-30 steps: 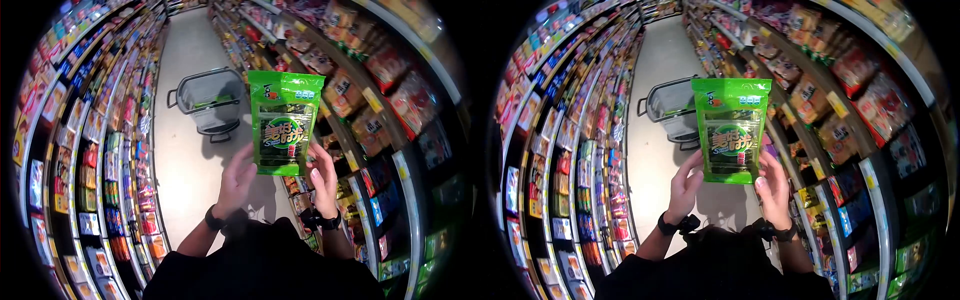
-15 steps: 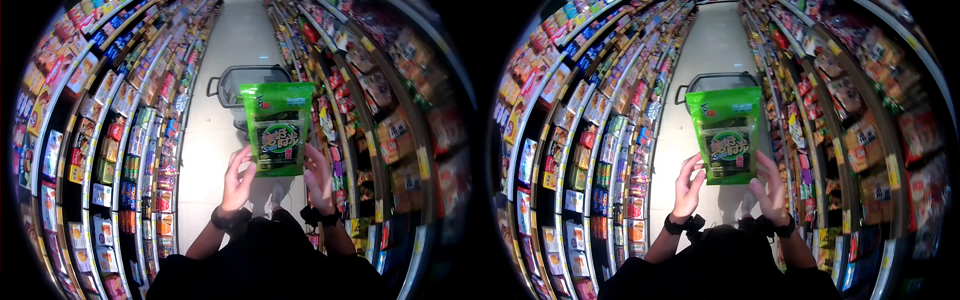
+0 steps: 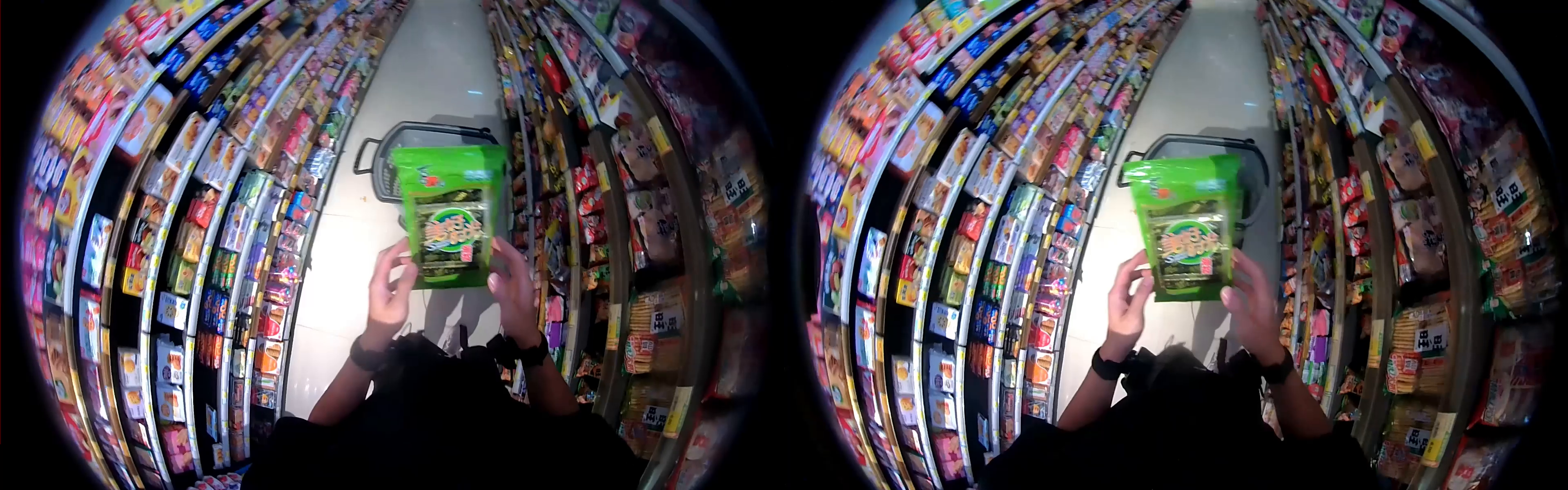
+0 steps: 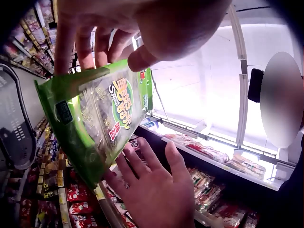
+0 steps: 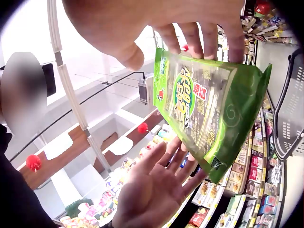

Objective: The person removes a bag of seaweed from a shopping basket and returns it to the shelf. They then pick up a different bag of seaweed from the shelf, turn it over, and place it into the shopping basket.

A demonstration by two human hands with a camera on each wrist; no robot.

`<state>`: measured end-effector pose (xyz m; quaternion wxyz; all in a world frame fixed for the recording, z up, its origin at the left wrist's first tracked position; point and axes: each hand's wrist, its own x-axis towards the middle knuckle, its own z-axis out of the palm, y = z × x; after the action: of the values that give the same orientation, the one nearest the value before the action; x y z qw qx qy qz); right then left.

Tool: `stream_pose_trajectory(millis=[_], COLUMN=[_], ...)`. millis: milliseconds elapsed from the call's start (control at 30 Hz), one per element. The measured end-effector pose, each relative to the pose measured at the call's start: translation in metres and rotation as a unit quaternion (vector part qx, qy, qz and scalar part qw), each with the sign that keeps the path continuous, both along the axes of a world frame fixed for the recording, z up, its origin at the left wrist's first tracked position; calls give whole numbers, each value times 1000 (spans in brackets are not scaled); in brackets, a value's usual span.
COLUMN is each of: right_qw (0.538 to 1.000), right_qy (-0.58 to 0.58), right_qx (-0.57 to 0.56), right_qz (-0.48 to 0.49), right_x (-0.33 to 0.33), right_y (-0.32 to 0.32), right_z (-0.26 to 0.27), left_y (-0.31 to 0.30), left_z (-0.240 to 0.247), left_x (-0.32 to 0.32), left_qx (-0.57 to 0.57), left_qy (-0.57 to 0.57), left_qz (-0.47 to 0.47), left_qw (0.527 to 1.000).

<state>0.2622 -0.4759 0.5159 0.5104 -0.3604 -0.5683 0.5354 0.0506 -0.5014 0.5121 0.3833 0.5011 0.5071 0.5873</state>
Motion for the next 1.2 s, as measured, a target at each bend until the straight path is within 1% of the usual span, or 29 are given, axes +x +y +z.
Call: stream_pose_trajectory(millis=[100,233,333,433,567,667,700,733,800,900,933,1033,1200], right_qw=[1000,998,999,1000,997,995,992,991,990,982,981,977,972], right_qy=[19,51,29,-1,-55,-55,-80,-80,-81,-133,-135,-149,-179], right_qx=[12,-28,-24,-11,-9,-16,-22,-18,-12,-12,-19,-44,-48], right_qz=[4,20,-6,-11,-60,-84,-95,-103,-118,-134,-136,-143,-145], right_x=[0,-4,-10,-18,-37,-53,-58,-63,-73,-83,-84,-86,-80], right_y=[30,60,84,112,147,172,181,188,203,220,226,236,258], right_z=[-9,-22,-26,-23,-20,-19,-15,-18,-25,-25,-28,-33,-49], left_y=[25,59,89,123,178,213,226,235,253,274,281,296,321], left_z=[-2,-13,-18,-25,-44,-39,-42,-47,-57,-66,-68,-76,-93], left_x=[-1,-5,-10,-20,-41,-54,-60,-66,-76,-83,-84,-86,-82], left_qx=[-7,-37,-63,-72,-7,-39,-51,-67,-84,-98,-106,-129,-155], left_qy=[17,21,4,-14,31,-28,-33,-36,-36,-35,-43,-55,-50], left_qz=[8,21,15,-3,-27,-65,-75,-86,-101,-114,-117,-121,-121], left_qw=[1000,999,998,997,999,997,995,993,991,988,987,983,979])
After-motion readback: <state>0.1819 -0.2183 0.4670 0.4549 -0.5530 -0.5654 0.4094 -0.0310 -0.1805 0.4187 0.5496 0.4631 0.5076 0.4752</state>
